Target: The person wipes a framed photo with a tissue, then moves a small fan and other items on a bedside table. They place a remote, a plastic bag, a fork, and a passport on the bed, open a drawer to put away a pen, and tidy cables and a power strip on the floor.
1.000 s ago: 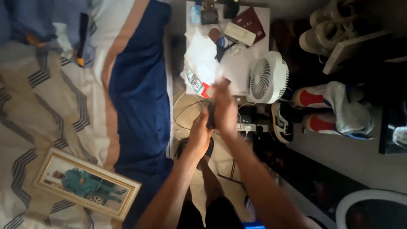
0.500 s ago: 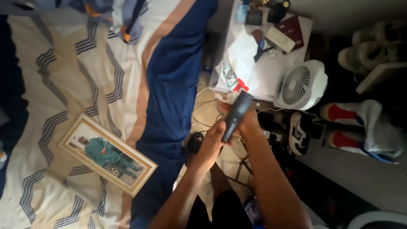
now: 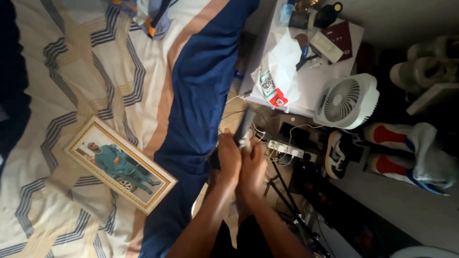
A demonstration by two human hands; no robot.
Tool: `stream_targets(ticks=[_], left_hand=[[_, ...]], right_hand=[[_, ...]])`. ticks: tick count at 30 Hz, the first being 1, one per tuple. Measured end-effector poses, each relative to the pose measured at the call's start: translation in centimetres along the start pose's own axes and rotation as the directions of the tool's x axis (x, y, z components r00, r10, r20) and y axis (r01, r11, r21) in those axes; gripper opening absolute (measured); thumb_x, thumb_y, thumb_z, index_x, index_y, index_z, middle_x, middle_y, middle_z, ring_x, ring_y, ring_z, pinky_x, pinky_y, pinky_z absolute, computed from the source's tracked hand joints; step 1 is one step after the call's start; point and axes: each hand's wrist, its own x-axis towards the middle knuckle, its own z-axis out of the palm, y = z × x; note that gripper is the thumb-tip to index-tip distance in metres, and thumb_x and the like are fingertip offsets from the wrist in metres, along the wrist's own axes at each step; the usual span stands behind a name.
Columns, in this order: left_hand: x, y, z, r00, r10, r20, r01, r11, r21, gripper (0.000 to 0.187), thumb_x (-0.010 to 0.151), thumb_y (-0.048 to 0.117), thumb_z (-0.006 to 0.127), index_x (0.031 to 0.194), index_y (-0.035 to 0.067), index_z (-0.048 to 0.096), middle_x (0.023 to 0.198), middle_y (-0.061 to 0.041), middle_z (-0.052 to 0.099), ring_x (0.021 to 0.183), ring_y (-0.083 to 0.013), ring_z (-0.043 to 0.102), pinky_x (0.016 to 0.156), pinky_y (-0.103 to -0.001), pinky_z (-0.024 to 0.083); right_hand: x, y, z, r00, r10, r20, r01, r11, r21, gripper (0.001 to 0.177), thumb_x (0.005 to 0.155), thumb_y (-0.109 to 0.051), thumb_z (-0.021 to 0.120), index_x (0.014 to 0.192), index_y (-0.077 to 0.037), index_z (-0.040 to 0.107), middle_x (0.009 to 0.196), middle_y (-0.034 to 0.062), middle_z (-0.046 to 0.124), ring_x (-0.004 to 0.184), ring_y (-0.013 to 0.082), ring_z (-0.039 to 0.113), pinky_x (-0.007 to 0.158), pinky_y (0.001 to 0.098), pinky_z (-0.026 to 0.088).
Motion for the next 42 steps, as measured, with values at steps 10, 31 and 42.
stream_targets(ticks=[10,31,42], left_hand=[[4.8,-8.5,3.7,0.728,0.409,0.550,-0.660,0.202,0.724,0.023,0.095,0.017,0.046,0.113,0.009,0.059,0.103,-0.015,0.067,0.096,-0.0331,0.067,0.081,-0.043,0.052],[-2.5,10.1,-3.3,0.913,-0.077,0.402,0.095,0.995,-0.024,0.093,0.086,0.072,0.019,0.122,-0.001,0.064,0.118,-0.021,0.060,0.114,-0.0307,0.055,0.099,-0.042,0.040],[9.4,-2.4,-6.6,0.986,-0.023,0.164,0.095,0.891,-0.443,0.035,0.102,0.030,0.045,0.132,0.011,0.048,0.108,-0.018,0.068,0.065,-0.0367,0.070,0.059,-0.048,0.062]], right_hand=[[3.0,-5.2,-0.7,0.927,-0.361,0.106,0.293,0.870,0.395,0.039,0.104,-0.006,0.043,0.143,-0.002,0.043,0.150,0.0186,0.031,0.144,0.0349,0.032,0.119,0.0482,0.025],[4.8,-3.5,-0.7,0.947,-0.162,0.277,0.056,0.933,0.355,0.040,0.103,-0.017,0.047,0.142,-0.008,0.051,0.130,0.0158,0.059,0.122,0.0291,0.057,0.108,0.0441,0.040],[7.8,4.2,-4.2,0.964,-0.234,0.126,0.226,0.971,0.077,0.034,0.078,0.007,0.049,0.095,-0.005,0.074,0.106,0.0100,0.069,0.103,0.0218,0.064,0.095,0.0292,0.050]])
